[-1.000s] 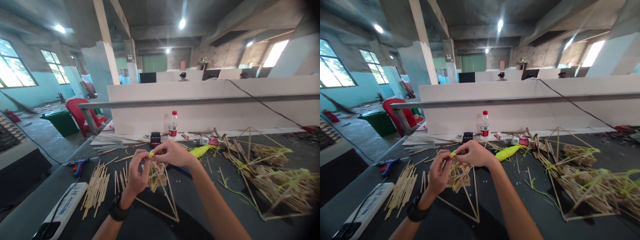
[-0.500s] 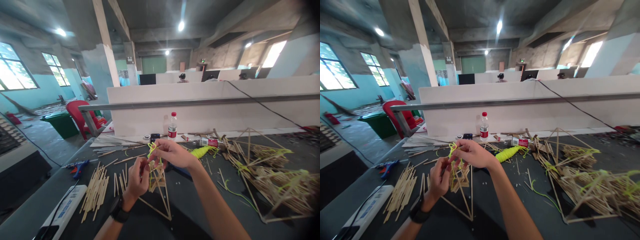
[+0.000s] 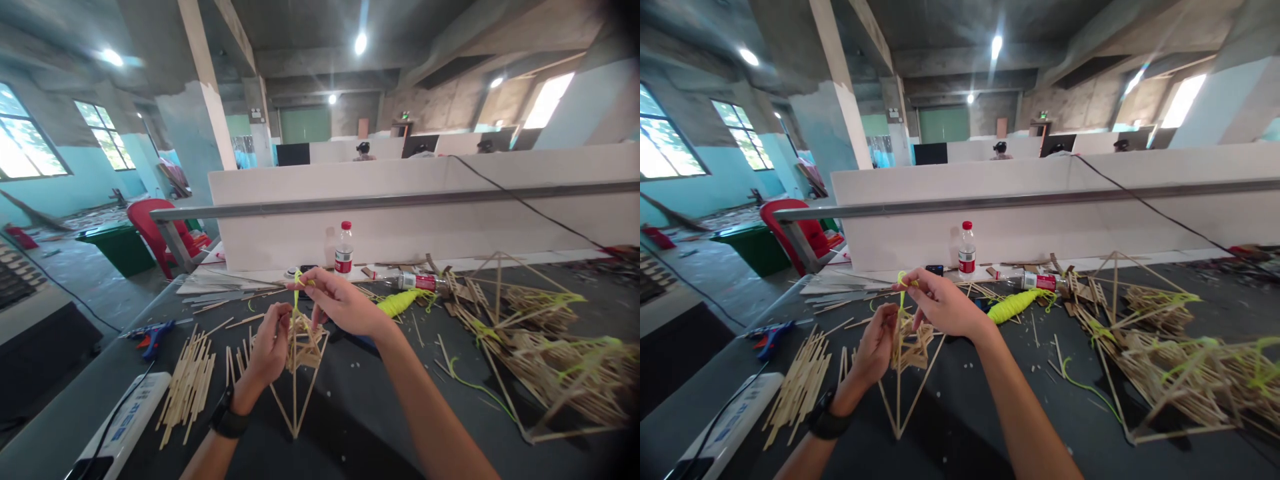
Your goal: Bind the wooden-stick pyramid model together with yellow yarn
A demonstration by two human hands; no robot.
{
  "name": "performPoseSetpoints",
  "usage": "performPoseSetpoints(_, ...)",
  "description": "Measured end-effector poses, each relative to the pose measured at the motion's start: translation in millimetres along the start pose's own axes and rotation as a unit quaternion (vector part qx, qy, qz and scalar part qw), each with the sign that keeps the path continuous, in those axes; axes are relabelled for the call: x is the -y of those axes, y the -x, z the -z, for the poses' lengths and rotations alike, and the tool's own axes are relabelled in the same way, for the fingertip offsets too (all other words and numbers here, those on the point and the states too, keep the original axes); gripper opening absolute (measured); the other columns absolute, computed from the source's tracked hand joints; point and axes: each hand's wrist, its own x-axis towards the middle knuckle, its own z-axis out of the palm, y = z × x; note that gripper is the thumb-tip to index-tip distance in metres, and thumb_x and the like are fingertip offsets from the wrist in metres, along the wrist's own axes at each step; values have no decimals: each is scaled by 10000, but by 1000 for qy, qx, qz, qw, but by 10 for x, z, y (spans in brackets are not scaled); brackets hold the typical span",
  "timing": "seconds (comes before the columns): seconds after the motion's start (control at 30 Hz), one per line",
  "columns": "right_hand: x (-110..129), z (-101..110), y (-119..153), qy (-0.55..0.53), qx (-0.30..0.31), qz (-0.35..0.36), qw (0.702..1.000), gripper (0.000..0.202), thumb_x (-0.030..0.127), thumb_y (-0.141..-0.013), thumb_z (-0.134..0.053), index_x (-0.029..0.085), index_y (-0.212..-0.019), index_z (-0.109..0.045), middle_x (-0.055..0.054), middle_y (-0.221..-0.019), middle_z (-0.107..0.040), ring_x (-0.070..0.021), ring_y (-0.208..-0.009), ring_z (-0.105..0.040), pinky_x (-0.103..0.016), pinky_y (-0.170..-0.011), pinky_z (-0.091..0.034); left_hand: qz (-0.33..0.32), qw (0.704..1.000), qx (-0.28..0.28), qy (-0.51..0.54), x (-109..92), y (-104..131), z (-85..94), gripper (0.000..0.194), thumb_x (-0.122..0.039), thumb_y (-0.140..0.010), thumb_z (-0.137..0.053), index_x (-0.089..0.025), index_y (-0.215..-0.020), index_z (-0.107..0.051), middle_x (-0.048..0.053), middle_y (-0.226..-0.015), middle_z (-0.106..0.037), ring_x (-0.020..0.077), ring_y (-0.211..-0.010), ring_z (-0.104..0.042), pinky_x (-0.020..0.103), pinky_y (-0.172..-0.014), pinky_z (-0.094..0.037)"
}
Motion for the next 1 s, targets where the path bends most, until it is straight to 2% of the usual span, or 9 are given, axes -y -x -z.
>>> performPoseSetpoints(0.13,-29,-2,-3,73,-3,-11,997,145,340,-1017,-437,259,-1078,-541,-60,-1231,-654,-112,-594,-690,-265,-551,-505,27,999,19,16,-40,3,-4,203,-281,-1017,-365,-238,-1094,-548,31,-924,-562,175,-846,-541,290,-788,-444)
performPoseSetpoints(0.23,-60,10,-1,145,-6,-26,989,176,324,-997,-464,250,-1091,-593,-45,-1014,-701,-138,-639,-690,-272,-582,-491,31,999,40,17,-92,-10,22,202,-296,-1016,-378,-228,-1003,-568,16,-838,-535,175,-806,-516,288,-762,-431)
performPoseSetpoints(0.3,-67,16,1,202,-18,-15,979,183,310,-964,-516,248,-1094,-629,-29,-875,-689,-154,-676,-665,-284,-623,-482,27,998,48,15,-125,-23,41,212,-295,-1014,-383,-223,-968,-577,17,-822,-537,180,-810,-516,293,-760,-428)
performPoseSetpoints(0.4,-52,15,5,261,-31,17,965,195,270,-900,-593,256,-1082,-660,-15,-858,-669,-147,-680,-590,-283,-638,-454,12,999,47,8,-156,-45,49,220,-275,-1008,-393,-218,-992,-605,37,-884,-572,189,-845,-533,312,-792,-430)
performPoseSetpoints(0.57,-30,8,17,239,-18,21,971,152,235,-866,-612,234,-1011,-657,-7,-795,-658,-140,-649,-538,-269,-603,-435,-25,1000,0,-18,-143,-82,20,191,-216,-959,-480,-210,-1008,-665,69,-970,-593,220,-952,-545,363,-883,-419)
performPoseSetpoints(0.7,-20,-3,28,190,-42,8,981,223,247,-858,-625,241,-1080,-634,-49,-927,-708,-176,-731,-601,-304,-660,-478,-32,998,-55,-29,-131,-60,-37,223,-220,-938,-524,-221,-1059,-711,73,-966,-584,222,-931,-565,358,-848,-450)
performPoseSetpoints(0.83,22,-17,32,211,-54,3,976,234,281,-856,-639,243,-1086,-657,-57,-869,-703,-194,-703,-584,-322,-632,-475,-26,995,-92,-24,-202,2,-121,214,-209,-936,-544,-209,-1086,-697,61,-942,-627,204,-887,-603,328,-803,-476)
performPoseSetpoints(1.0,60,-19,25,248,-57,13,967,208,287,-878,-616,238,-1074,-665,-45,-834,-692,-168,-645,-532,-305,-592,-438,-16,993,-109,-30,-329,36,-161,192,-208,-928,-561,-190,-1049,-710,69,-956,-665,214,-919,-624,330,-822,-485)
